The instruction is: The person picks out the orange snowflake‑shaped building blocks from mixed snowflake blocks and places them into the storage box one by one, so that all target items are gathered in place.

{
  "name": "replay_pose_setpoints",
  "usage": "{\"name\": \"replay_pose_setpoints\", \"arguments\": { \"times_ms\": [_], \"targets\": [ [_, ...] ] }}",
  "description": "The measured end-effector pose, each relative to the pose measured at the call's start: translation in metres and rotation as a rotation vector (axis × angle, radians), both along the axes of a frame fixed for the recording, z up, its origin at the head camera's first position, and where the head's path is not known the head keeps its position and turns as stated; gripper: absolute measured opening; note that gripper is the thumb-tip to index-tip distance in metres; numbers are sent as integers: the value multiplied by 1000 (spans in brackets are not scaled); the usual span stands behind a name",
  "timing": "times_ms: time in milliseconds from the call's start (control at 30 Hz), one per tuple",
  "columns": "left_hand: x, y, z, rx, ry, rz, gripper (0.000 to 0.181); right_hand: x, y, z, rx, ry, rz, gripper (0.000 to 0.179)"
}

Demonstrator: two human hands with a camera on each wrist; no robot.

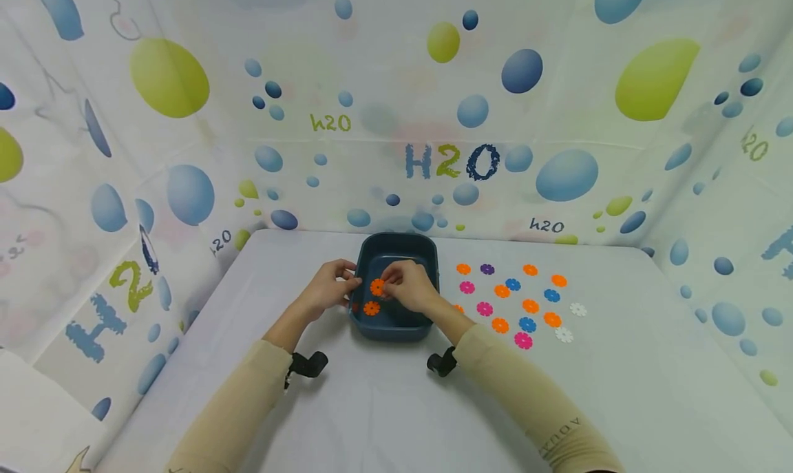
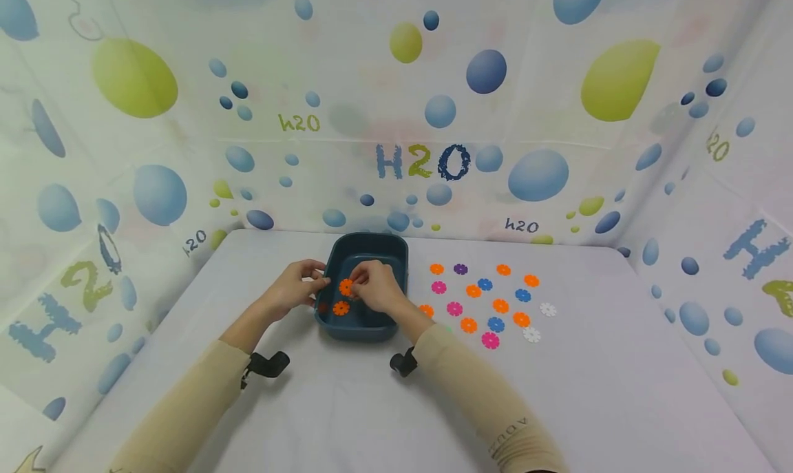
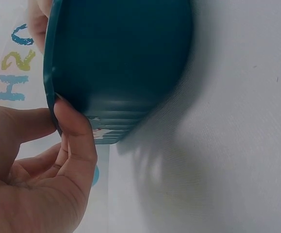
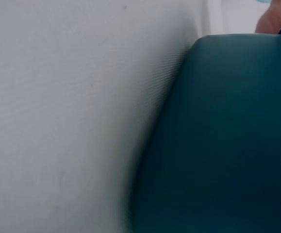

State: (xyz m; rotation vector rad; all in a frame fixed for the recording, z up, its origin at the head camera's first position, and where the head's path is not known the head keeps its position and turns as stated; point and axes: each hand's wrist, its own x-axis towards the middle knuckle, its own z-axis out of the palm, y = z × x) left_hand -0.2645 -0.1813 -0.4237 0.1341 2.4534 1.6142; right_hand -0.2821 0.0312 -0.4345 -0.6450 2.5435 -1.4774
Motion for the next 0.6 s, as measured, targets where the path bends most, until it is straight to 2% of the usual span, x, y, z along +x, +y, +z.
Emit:
{"name": "replay_pose_setpoints", "arguments": {
  "times_ms": [300, 600],
  "targets": [
    [0, 0, -3, -6, 0, 0, 43, -9, -11, -10, 16, -34, 4, 13],
    [2, -1, 0, -4, 16, -6, 42, -17, -15, -7, 120, -41, 30, 15]
  ]
}}
